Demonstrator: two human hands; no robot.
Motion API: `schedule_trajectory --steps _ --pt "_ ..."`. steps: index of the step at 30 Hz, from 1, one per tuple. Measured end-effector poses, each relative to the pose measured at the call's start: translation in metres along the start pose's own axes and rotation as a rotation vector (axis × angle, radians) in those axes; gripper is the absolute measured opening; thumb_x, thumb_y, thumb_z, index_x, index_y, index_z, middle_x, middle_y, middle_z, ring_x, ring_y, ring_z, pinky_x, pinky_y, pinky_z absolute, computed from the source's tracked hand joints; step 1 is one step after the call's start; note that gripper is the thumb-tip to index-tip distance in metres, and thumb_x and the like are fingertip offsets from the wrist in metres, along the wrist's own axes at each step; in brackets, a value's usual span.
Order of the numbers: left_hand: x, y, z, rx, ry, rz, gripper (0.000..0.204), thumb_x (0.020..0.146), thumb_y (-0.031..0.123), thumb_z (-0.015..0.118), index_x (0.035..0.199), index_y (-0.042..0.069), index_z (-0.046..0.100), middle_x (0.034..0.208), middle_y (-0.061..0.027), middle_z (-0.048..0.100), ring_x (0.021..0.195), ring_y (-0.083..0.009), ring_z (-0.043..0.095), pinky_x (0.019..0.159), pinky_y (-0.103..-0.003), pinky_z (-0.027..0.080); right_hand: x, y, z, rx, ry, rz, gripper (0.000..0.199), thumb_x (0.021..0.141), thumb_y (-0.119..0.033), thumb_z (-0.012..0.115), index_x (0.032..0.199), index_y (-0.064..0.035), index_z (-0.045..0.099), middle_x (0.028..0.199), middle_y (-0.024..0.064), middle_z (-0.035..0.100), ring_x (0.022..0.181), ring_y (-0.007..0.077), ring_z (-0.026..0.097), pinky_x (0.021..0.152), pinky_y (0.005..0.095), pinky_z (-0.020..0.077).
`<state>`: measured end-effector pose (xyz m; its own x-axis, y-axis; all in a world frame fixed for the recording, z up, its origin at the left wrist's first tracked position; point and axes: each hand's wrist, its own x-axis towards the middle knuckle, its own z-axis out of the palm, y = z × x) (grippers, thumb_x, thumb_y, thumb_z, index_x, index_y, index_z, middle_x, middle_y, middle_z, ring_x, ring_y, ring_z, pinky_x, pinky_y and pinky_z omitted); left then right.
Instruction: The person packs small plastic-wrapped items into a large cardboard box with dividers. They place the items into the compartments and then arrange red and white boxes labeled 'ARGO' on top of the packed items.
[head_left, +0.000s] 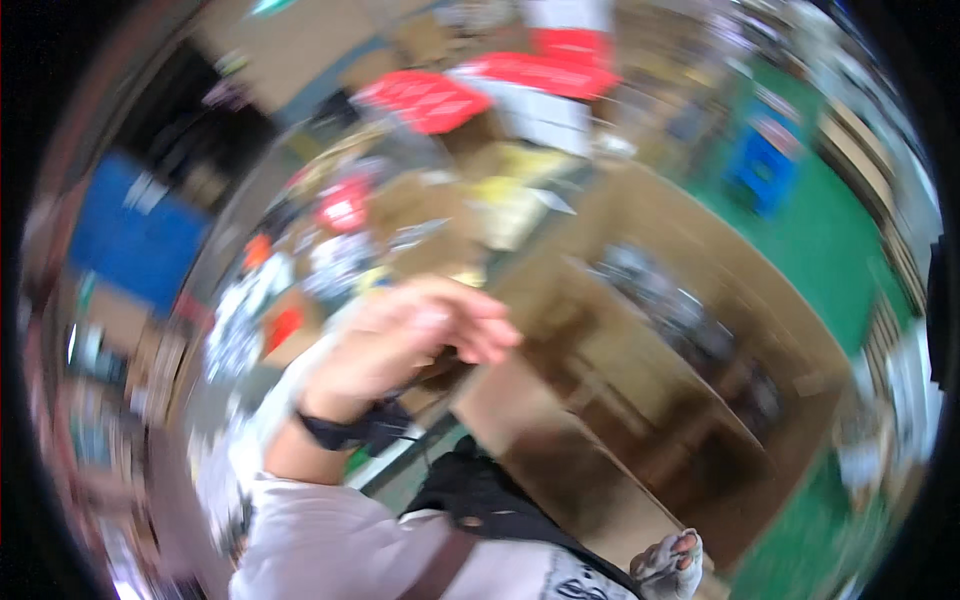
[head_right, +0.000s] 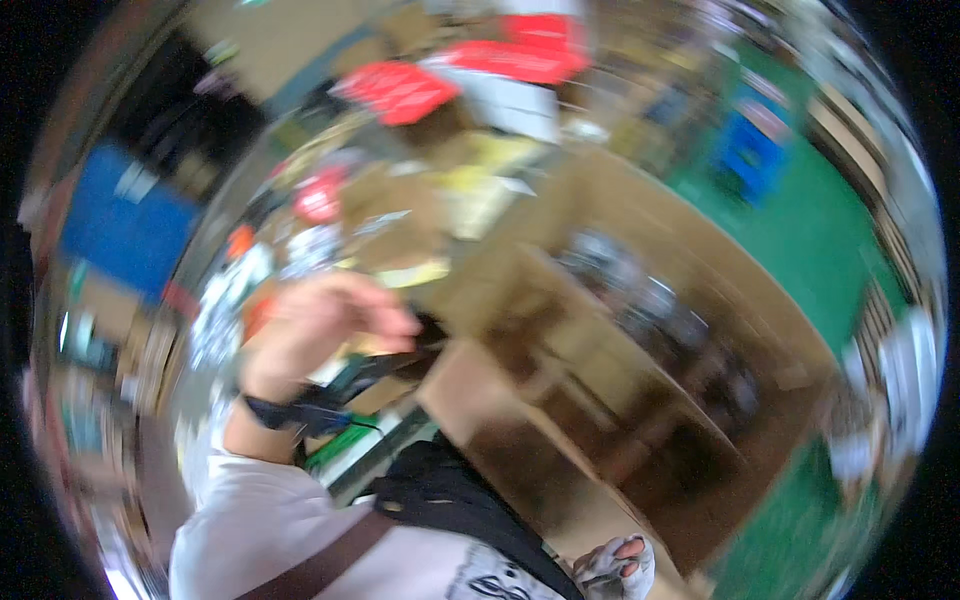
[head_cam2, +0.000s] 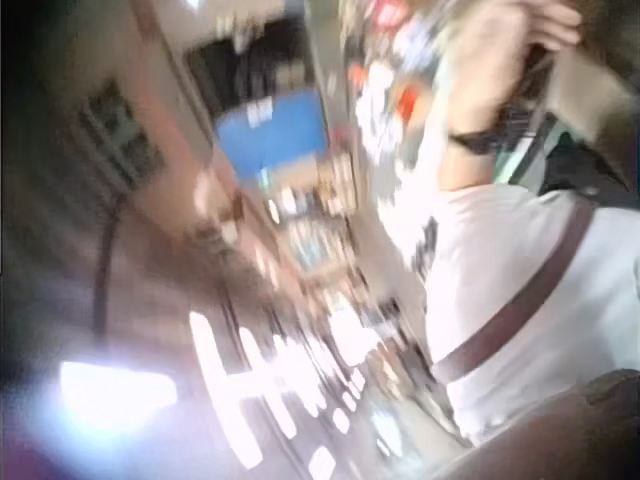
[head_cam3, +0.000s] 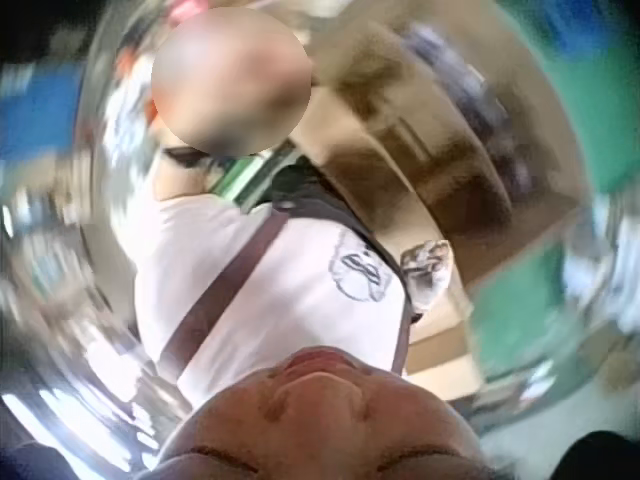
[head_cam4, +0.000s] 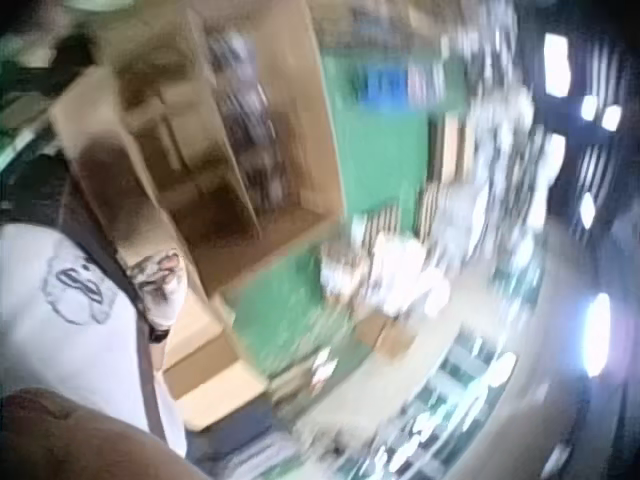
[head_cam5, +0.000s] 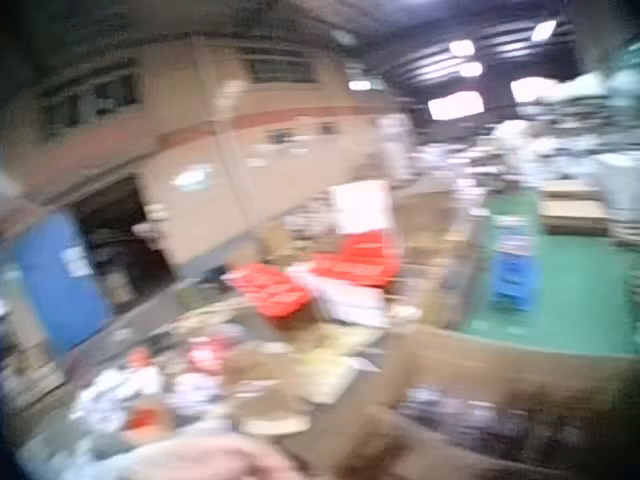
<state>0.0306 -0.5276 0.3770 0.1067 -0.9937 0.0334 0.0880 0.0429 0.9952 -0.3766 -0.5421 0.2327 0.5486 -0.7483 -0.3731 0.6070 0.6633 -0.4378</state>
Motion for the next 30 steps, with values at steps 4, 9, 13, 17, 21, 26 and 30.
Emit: schedule_trajectory --steps 4,9,13,17,21,26,30 --pt "-0.183 -0.11 -0.111 0.126 0.598 -0.388 0.034 0.098 0.028 0.054 0.124 0.007 0.057 0.113 -0.0051 0.063 0.098 -0.0143 0.06 0.08 -0.03 0.049 0.065 0.11 0.04 -0.05 0.032 0.341 0.041 0.085 -0.023 0.066 0.122 -0.0089 0.053 0.108 0.0105 0.063 0.09 0.0229 0.06 0.08 0.0388 0.0505" --pt "-0.383 -0.139 -0.282 -0.037 1.138 -0.432 0.04 0.092 0.033 0.06 0.123 0.009 0.058 0.108 -0.0035 0.064 0.092 -0.0149 0.061 0.074 -0.029 0.049 0.11 0.269 0.092 -0.165 0.008 0.53 0.041 0.088 -0.027 0.061 0.124 -0.0081 0.058 0.113 0.0099 0.065 0.096 0.0226 0.061 0.082 0.041 0.0511" --pt "-0.588 -0.186 -0.477 0.892 1.542 -0.81 0.037 0.087 0.035 0.061 0.108 0.005 0.064 0.081 -0.0117 0.068 0.076 -0.0279 0.066 0.065 -0.038 0.053 0.114 0.399 0.187 -0.335 -0.157 0.859 0.042 0.087 -0.025 0.066 0.124 -0.0066 0.057 0.112 0.0091 0.059 0.096 0.0218 0.056 0.086 0.035 0.0481" --pt "-0.591 -0.147 -0.551 1.021 1.522 -1.445 0.073 0.076 0.048 0.072 0.131 0.006 0.048 0.133 -0.0172 0.048 0.126 -0.0346 0.043 0.093 -0.057 0.041 0.129 0.496 0.294 -0.629 -0.411 0.914 0.031 0.089 -0.023 0.065 0.112 -0.0027 0.059 0.103 0.0083 0.062 0.091 0.0188 0.058 0.083 0.0322 0.0494" --pt "-0.642 -0.213 -0.538 0.881 1.361 -1.487 0.1 0.074 0.062 0.068 0.147 0.007 0.026 0.147 -0.0257 0.025 0.134 -0.0439 0.026 0.089 -0.068 0.038 0.156 0.594 0.394 -1.227 -0.679 0.55 0.011 0.091 -0.01 0.06 0.095 -0.0002 0.056 0.081 0.0105 0.061 0.072 0.0201 0.061 0.066 0.032 0.0517" --pt "-0.638 -0.243 -0.535 1.076 1.353 -1.15 0.093 0.074 0.036 0.076 0.145 0.004 0.026 0.135 -0.0251 0.035 0.12 -0.041 0.041 0.092 -0.052 0.043 0.175 0.796 0.518 -1.372 -1.427 0.484 0.022 0.093 -0.006 0.052 0.112 0.003 0.058 0.098 0.0087 0.065 0.089 0.0141 0.062 0.08 0.0284 0.05" --pt "-0.618 -0.229 -0.565 0.931 1.487 -0.621 0.109 0.061 0.022 0.086 0.145 -0.001 0.02 0.134 -0.0256 0.036 0.119 -0.0431 0.041 0.098 -0.048 0.039 0.222 0.966 0.571 -1.437 -1.696 0.248 0.03 0.089 -0.011 0.058 0.117 0.0019 0.059 0.104 0.007 0.064 0.091 0.0137 0.06 0.082 0.0284 0.0494"
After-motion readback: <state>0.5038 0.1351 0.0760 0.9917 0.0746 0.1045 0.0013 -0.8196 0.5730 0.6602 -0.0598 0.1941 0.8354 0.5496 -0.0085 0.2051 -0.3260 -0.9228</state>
